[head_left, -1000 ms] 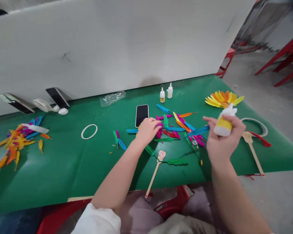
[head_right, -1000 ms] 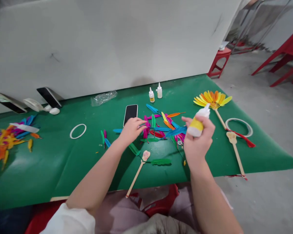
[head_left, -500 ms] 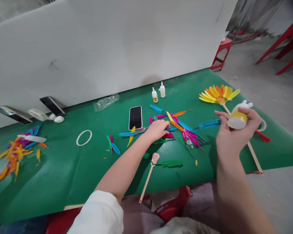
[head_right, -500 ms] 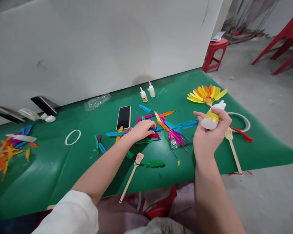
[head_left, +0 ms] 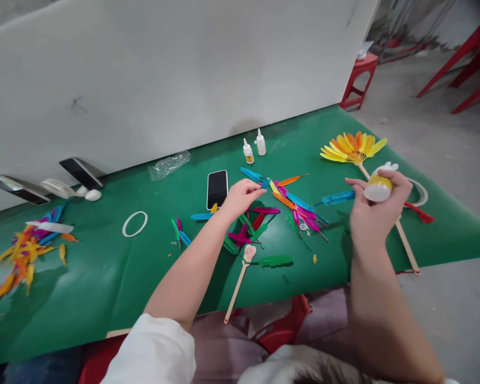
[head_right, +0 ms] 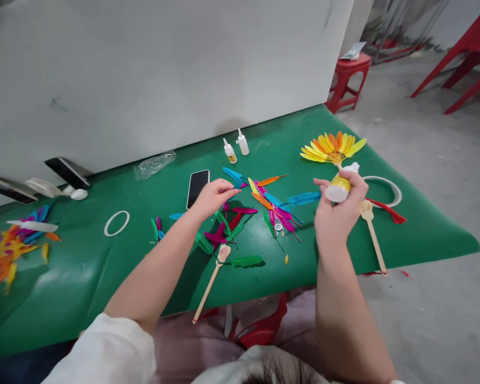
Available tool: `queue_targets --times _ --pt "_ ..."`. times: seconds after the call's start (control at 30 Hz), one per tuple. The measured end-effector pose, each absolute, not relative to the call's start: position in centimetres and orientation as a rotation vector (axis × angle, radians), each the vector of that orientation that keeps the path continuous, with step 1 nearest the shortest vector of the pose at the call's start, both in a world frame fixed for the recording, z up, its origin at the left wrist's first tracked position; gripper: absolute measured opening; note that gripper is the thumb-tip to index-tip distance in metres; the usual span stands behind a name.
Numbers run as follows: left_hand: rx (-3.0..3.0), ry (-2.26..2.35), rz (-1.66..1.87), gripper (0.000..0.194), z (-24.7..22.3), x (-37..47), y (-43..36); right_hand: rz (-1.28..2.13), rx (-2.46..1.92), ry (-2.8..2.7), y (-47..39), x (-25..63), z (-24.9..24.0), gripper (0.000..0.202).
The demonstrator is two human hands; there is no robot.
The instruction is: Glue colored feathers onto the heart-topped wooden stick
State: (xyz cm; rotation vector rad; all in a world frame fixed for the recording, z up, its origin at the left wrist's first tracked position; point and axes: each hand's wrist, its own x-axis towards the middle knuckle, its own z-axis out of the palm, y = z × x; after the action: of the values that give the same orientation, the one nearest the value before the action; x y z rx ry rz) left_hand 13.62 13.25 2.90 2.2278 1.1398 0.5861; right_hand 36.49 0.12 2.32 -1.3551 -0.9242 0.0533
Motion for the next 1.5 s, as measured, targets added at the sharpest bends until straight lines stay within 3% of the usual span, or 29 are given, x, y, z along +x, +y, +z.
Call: queue_targets --times 0.17,0.37,0.57,0.67,1.0,1.17,1.37,1.5 --pt "2.015 1.328 0.817 0.026 5.0 10.2 9.5 0.004 -1.391 -0.926 0.2 36.7 1.6 0.034" --pt "2.183 1.241 0.480 0.023 3.3 9.3 5.0 0.045 -1.500 -0.936 0.6 35.8 0.8 0.036" --pt "2.591 1.174 -0.044 0.026 1.6 10.5 6.1 0.258 -1.418 -0.888 0.8 35.3 0.8 0.040" --pt "2.658 1.150 -0.137 0.029 1.1 10.7 6.4 0.303 -1.376 -0.879 0.9 35.6 0.7 0.041" --pt "2.594 1.209 0.127 0.027 0.4 10.9 9.6 0.335 -1.327 -0.891 0.8 35.7 0.4 0.041" --pt "1.960 1.239 0.516 0.019 2.2 8.9 9.0 0.339 -1.343 -0.922 0.8 35.5 0.2 0.041" --pt "1.706 1.166 0.159 0.033 4.5 5.0 7.4 0.356 -1.300 -0.942 0.7 34.9 0.2 0.043" --pt "2.001 1.135 -0.168 0.017 6.4 3.3 8.9 0.425 -1.311 -0.984 0.5 32.8 0.2 0.042"
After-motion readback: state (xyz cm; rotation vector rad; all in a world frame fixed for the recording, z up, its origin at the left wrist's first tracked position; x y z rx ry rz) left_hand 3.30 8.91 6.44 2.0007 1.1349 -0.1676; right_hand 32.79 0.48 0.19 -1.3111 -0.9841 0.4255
